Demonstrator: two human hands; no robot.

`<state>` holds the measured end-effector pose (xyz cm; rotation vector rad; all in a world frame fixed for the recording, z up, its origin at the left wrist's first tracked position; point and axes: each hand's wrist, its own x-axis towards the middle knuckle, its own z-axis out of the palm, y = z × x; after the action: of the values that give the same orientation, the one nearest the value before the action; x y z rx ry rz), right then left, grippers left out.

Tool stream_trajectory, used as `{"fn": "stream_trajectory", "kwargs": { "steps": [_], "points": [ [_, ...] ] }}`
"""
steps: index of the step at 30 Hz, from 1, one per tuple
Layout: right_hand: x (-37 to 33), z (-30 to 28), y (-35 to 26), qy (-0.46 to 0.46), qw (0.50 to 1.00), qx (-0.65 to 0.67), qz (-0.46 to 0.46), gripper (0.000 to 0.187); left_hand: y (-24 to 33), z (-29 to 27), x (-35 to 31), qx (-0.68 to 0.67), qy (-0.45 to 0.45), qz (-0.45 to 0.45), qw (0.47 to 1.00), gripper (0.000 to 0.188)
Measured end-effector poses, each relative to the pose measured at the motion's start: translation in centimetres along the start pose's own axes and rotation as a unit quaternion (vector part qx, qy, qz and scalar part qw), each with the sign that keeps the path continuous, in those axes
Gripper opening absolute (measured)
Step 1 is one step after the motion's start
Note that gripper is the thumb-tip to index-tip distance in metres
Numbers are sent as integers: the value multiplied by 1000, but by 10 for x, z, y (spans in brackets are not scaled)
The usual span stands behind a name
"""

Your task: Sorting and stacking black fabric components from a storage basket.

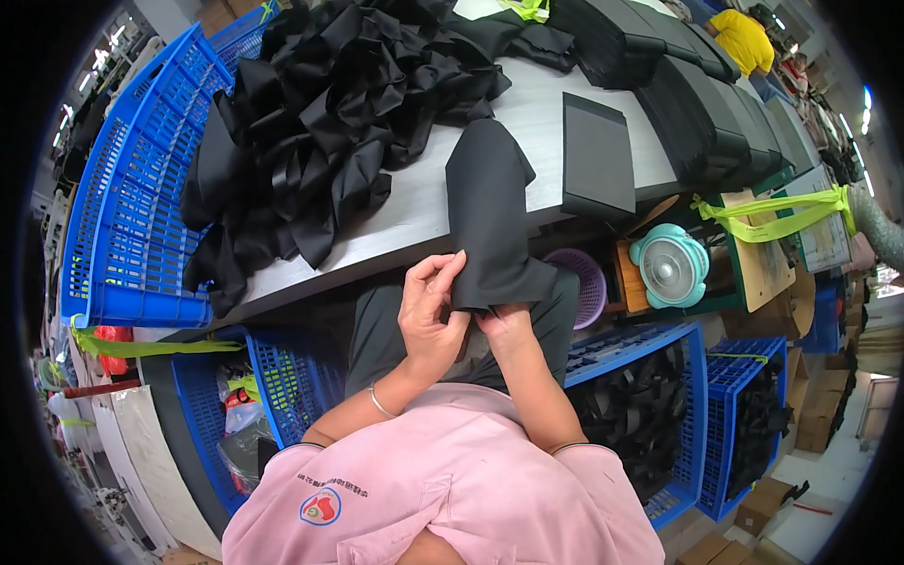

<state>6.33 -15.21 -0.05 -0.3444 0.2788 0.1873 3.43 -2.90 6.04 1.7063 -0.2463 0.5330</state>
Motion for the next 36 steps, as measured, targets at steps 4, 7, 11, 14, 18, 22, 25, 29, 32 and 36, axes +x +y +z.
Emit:
{"fn": "stream_trajectory", "kwargs": {
  "steps": [4, 7, 11, 14, 18, 22, 25, 29, 32, 36],
  "points": [
    [5, -9, -2, -8, 1000, -25, 0, 40, -6, -2, -1, -13, -20, -2, 1000, 67],
    [5, -2, -3, -3, 992, -111, -55, 46, -11, -11, -3, -52, -40, 8, 998, 64],
    [32, -32, 9, 117, 881, -386, -247, 44, -22, -14, -1, -3, -17, -90, 996, 51],
    [36, -31, -4, 1, 568, -741, -357, 36, -44, -17, -2, -20, 24, -170, 985, 49],
    [32, 24, -18, -42, 799, -597, -64, 26, -89, -23, -16, -132, 31, -313, 940, 50],
    [52, -21, 18, -48, 358, -860, -361, 22, -99, 6, -28, -234, 21, -374, 897, 47],
    [56, -20, 31, -4, 326, -867, -377, 26, -100, 10, -29, -283, 26, -374, 883, 45],
    [31, 23, 34, 20, 208, -919, -335, 25, -97, 10, -26, -337, -26, -419, 843, 19],
    [39, 17, 34, 3, 359, -920, -154, 25, -109, 12, -22, -368, -35, -442, 817, 14],
    [29, 31, 28, 19, 400, -880, -257, 20, -107, 10, -28, -383, -67, -494, 778, 36]
  ]
}}
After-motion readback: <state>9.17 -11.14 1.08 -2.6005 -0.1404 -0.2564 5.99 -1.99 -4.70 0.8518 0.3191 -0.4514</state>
